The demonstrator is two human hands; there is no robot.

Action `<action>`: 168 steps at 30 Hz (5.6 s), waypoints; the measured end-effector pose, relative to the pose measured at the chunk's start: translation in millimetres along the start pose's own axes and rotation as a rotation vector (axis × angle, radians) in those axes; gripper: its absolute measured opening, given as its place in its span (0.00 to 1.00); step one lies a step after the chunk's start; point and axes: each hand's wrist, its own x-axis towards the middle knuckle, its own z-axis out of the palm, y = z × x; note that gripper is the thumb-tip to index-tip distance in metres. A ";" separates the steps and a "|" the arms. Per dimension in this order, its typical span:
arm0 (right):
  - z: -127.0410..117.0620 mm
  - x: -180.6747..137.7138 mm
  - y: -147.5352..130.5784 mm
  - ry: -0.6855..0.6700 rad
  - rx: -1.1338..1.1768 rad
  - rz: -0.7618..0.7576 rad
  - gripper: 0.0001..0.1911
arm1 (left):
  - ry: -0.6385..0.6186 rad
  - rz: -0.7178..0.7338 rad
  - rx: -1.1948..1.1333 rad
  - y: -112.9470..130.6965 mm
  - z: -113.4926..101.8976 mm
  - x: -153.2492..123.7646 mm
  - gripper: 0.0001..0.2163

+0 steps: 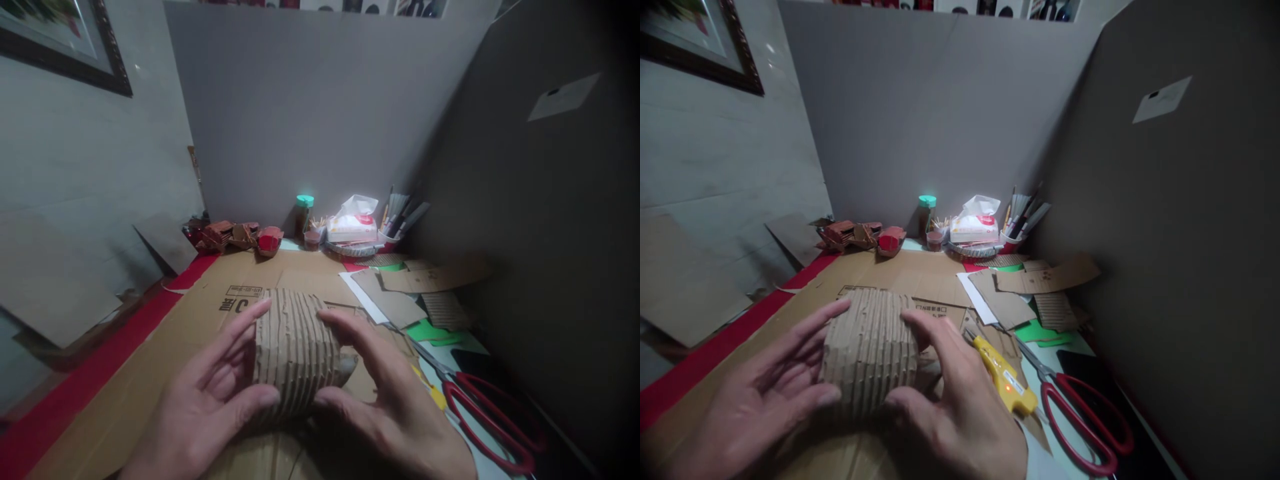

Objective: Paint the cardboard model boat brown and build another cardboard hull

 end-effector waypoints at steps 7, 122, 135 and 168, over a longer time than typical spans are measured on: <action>-4.4 5.5 -5.3 0.006 -0.017 0.002 0.30 | -0.075 -0.101 -0.013 3.0 -5.6 4.2 0.38; 1.6 9.4 22.7 -0.326 -0.373 -0.200 0.42 | -0.282 0.520 1.123 -35.3 -34.9 25.2 0.23; 1.6 4.6 17.7 -0.348 -0.390 -0.108 0.30 | -0.378 0.736 1.309 -43.3 -43.1 32.2 0.27; -20.6 5.2 13.8 -0.357 -0.242 -0.068 0.31 | -0.204 0.869 1.205 -28.2 -31.9 28.2 0.21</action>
